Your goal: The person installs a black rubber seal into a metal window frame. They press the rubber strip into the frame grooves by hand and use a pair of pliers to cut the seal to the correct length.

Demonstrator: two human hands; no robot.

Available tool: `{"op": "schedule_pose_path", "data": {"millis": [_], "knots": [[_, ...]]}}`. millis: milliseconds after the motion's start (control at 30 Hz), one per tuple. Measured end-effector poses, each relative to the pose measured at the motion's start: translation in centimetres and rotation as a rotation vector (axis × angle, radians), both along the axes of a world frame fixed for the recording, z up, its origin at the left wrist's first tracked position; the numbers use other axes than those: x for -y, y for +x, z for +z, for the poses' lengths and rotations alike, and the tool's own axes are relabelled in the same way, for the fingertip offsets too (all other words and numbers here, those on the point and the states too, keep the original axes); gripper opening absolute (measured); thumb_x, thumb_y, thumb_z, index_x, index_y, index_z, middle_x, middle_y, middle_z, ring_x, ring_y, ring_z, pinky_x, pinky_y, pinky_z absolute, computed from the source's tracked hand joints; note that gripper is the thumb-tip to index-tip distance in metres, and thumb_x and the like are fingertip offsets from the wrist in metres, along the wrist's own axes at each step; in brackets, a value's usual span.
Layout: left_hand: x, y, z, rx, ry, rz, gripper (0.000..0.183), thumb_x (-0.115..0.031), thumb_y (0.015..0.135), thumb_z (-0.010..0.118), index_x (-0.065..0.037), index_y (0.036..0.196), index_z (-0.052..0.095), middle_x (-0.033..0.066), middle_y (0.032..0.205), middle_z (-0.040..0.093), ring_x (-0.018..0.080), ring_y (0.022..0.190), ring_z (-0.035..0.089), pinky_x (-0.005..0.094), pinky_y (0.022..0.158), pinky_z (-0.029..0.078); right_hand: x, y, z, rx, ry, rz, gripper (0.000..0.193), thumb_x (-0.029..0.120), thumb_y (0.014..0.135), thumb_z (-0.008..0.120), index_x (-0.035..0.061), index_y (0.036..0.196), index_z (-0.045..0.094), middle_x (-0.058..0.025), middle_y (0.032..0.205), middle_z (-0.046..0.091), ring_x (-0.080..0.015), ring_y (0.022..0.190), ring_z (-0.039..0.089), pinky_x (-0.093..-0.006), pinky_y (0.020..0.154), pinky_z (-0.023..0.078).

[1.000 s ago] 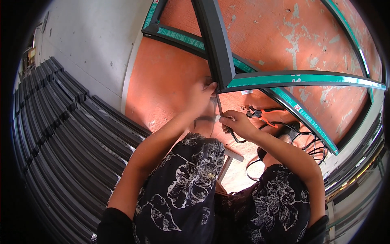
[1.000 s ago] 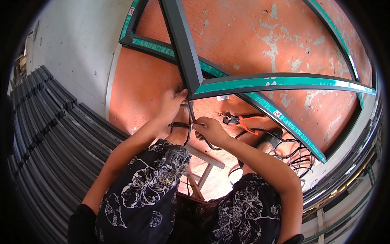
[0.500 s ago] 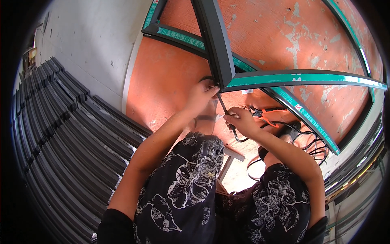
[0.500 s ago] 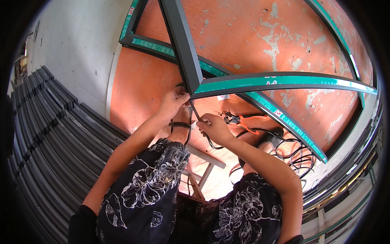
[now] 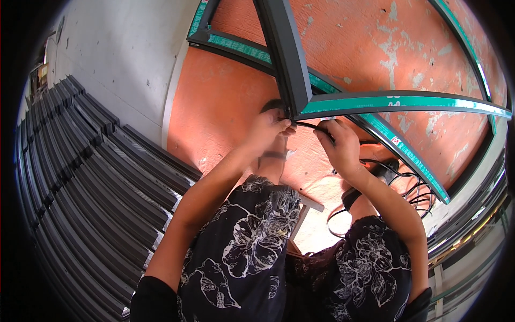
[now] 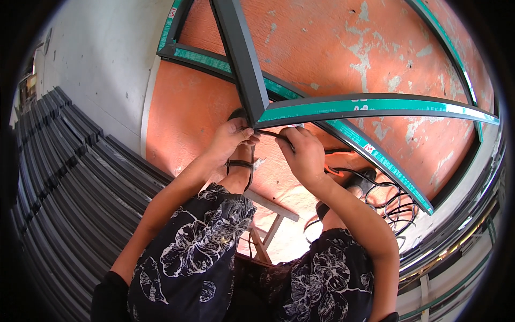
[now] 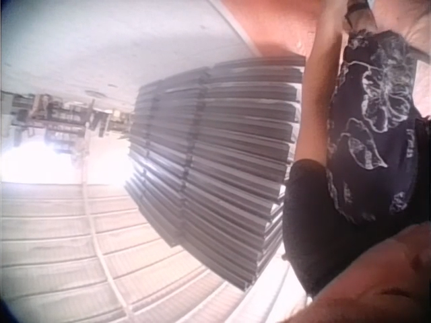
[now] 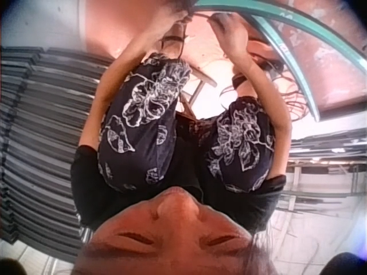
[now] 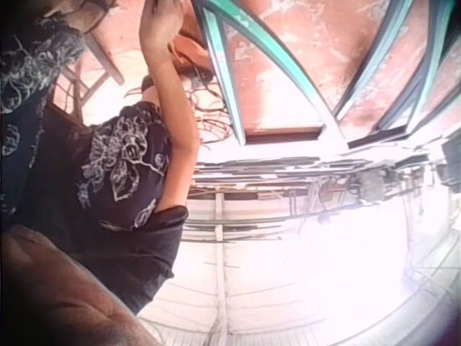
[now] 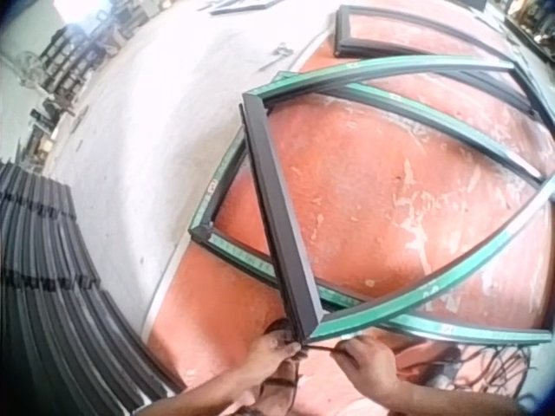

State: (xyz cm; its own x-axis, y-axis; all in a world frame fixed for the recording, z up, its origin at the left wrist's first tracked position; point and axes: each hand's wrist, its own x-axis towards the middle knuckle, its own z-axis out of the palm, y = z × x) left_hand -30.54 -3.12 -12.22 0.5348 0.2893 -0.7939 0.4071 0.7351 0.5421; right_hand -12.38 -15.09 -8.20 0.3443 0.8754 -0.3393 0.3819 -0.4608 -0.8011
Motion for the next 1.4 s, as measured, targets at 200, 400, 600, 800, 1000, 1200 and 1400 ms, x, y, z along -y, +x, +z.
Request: {"op": "schedule_pose_path", "data": {"millis": [200, 400, 600, 800, 1000, 1200, 1400], "knots": [[0.6, 0.1, -0.2, 0.042, -0.025, 0.06, 0.02, -0.011, 0.09, 0.054, 0.003, 0.105, 0.054, 0.011, 0.098, 0.063, 0.0185, 0.088, 0.063, 0.0291, 0.081, 0.05, -0.4, 1.0, -0.6, 0.196, 0.126, 0.071, 0.011, 0.009, 0.075, 0.067, 0.0061, 0.086, 0.064, -0.0111, 0.076, 0.06, -0.0303, 0.069, 0.058, -0.0357, 0.06, 0.046], [0.4, 0.4, 0.5, 0.022, -0.011, 0.035, 0.021, -0.012, 0.088, 0.059, 0.002, 0.103, 0.055, 0.0103, 0.095, 0.062, 0.0178, 0.087, 0.062, 0.0281, 0.081, 0.05, -0.7, 1.4, -1.2, 0.322, 0.227, 0.115, 0.016, 0.009, 0.074, 0.067, 0.0086, 0.09, 0.064, -0.0101, 0.08, 0.06, -0.03, 0.073, 0.058, -0.0371, 0.063, 0.047], [1.2, 1.1, 0.2, -0.054, 0.091, 0.031, 0.017, -0.011, 0.087, 0.059, 0.004, 0.096, 0.056, 0.0086, 0.084, 0.062, 0.0163, 0.077, 0.063, 0.0262, 0.071, 0.052, -0.5, 1.5, -1.4, 0.353, 0.243, 0.131, 0.017, 0.009, 0.074, 0.067, 0.0087, 0.091, 0.064, -0.0099, 0.081, 0.061, -0.0301, 0.073, 0.058, -0.0369, 0.063, 0.047], [1.8, 1.2, 0.2, -0.073, 0.151, 0.059, 0.017, -0.011, 0.087, 0.06, 0.003, 0.097, 0.056, 0.0083, 0.083, 0.062, 0.015, 0.074, 0.062, 0.0258, 0.069, 0.052, -0.6, 1.6, -1.7, 0.411, 0.276, 0.176, 0.016, 0.01, 0.074, 0.067, 0.0077, 0.09, 0.065, -0.0096, 0.083, 0.061, -0.0289, 0.072, 0.059, -0.0369, 0.062, 0.048], [0.9, 2.3, 0.6, -0.041, 0.028, 0.118, 0.024, -0.015, 0.085, 0.064, -0.001, 0.102, 0.056, 0.0067, 0.083, 0.063, 0.0136, 0.077, 0.062, 0.0262, 0.074, 0.052, -0.6, 2.0, -1.8, 0.521, 0.323, 0.271, 0.016, 0.011, 0.073, 0.068, 0.0085, 0.089, 0.065, -0.007, 0.078, 0.059, -0.0255, 0.069, 0.059, -0.0335, 0.058, 0.049], [1.3, 2.3, -0.1, -0.11, 0.068, 0.071, 0.024, -0.016, 0.085, 0.064, -0.002, 0.103, 0.056, 0.0059, 0.087, 0.063, 0.0135, 0.077, 0.062, 0.0257, 0.07, 0.05, -0.4, 2.3, -2.0, 0.608, 0.299, 0.37, 0.015, 0.015, 0.075, 0.062, 0.0104, 0.09, 0.063, -0.0035, 0.078, 0.057, -0.0201, 0.069, 0.059, -0.0291, 0.052, 0.048], [1.8, 2.8, 0.3, -0.037, 0.067, 0.125, 0.024, -0.016, 0.084, 0.066, -0.002, 0.101, 0.056, 0.0051, 0.086, 0.063, 0.0138, 0.077, 0.062, 0.0268, 0.07, 0.05, -0.4, 2.3, -2.4, 0.639, 0.327, 0.379, 0.016, 0.016, 0.076, 0.059, 0.0109, 0.09, 0.063, -0.0033, 0.081, 0.057, -0.0194, 0.07, 0.059, -0.0288, 0.051, 0.048]]}}
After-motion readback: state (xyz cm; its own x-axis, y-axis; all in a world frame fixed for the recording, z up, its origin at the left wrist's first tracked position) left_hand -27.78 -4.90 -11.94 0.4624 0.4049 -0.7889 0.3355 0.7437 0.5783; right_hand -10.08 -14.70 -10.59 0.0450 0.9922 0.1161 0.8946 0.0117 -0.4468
